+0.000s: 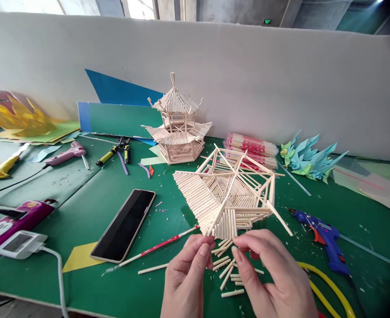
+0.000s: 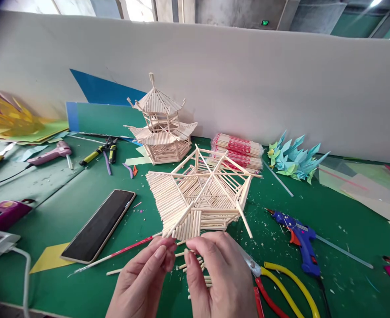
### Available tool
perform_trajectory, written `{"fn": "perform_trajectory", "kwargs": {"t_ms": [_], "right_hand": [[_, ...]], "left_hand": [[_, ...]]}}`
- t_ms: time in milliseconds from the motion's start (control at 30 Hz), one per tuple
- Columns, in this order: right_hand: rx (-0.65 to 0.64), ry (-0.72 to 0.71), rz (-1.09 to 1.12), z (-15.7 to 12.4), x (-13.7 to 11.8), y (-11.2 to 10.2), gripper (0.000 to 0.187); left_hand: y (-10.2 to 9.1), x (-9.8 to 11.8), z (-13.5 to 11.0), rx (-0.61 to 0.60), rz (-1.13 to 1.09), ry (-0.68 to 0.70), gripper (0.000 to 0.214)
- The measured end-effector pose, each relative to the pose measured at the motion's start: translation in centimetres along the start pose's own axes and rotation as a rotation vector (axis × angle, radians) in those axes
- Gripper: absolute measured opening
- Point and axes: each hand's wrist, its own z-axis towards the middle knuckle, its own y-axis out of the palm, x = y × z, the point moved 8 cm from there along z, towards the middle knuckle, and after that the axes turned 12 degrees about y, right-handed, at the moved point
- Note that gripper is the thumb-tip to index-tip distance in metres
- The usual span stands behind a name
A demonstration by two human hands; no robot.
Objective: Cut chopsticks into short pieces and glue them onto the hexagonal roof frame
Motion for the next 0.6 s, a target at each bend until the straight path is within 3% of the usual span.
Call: {"fn": "perform_trajectory", "kwargs": {"t_ms": [133,267,433,600], "right_hand": [[-0.046,0.012,0.108,0.1,-0.1,1.5,0.015],[0.001,0.007,0.158,0.3,-0.2,1.3,0.016],[0.195,0.002,0.116,0.1,0.6,-1.4,0.018],[0.478,0.102,-0.014,-0.5,3.5,-4.6,0.019]], "left_hand": [[-0.1,0.1,0.1,-0.005,-0.002,-0.001,0.018],[-0.1,0.1,0.1,0.002,-0.006,0.006,0.019],[-0.3,0.0,0.0,0.027,0.003,0.000,0.020],[-0.6,-0.3,0.0,0.052,-0.001,-0.027,0.022]]}}
